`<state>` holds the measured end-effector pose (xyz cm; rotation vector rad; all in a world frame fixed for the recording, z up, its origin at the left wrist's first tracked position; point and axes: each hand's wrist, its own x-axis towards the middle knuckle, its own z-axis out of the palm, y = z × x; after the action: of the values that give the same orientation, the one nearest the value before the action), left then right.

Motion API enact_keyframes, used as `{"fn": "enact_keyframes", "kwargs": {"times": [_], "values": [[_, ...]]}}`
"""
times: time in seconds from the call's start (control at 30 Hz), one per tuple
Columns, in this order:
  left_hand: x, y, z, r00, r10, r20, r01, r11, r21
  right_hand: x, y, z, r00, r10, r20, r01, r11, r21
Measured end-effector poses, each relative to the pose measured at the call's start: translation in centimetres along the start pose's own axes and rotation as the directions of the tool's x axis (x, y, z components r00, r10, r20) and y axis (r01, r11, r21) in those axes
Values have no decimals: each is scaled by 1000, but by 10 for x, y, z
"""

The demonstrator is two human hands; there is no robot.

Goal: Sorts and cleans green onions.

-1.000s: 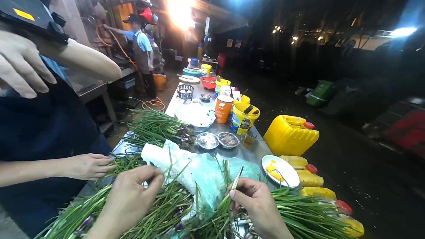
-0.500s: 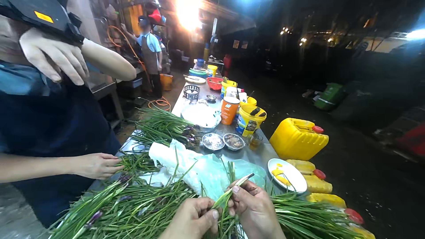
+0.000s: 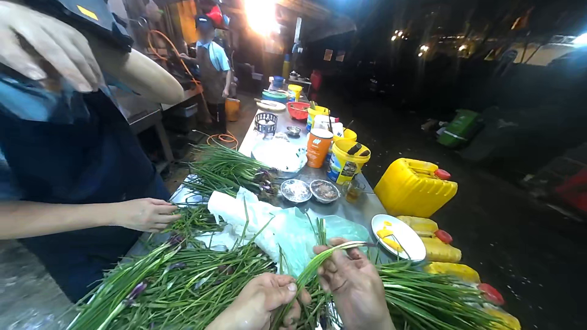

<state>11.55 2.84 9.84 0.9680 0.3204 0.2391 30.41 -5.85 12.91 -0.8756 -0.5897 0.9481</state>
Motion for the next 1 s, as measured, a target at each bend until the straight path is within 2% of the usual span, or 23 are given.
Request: {"fn": "enact_keyframes", "kwargs": {"times": [0.07,0.17,0.43,0.77,0.83,0.9,0.93,1.0], "values": [[1,3,3,999,-27,-20,28,999,20,-4,5,-1,994,61,93,-51,993,-109],[-2,3,3,998,-57,-37,58,998,40,-6,9,-1,990,53,127,-31,985,-169],[-35,-8,-19,993,-75,-87,79,996,41,3,-9,-22,994,-101,47,105,992,-75],[-51,-2,-15,995,-21,-95,22,1000,10,0,-15,-24,992,-103,74,102,995,13],[-51,0,-10,988,1,-156,16,993,113,-1,-16,-23,992,-101,75,101,995,16],[-50,1,-2,969,56,-242,22,951,307,-3,-17,-21,992,-102,78,101,995,13],[-49,1,0,953,106,-285,31,899,438,-4,-17,-19,991,-105,80,105,994,5],[-45,-6,1,905,286,-314,23,706,708,-6,-16,-17,990,-115,84,116,993,-1]]}}
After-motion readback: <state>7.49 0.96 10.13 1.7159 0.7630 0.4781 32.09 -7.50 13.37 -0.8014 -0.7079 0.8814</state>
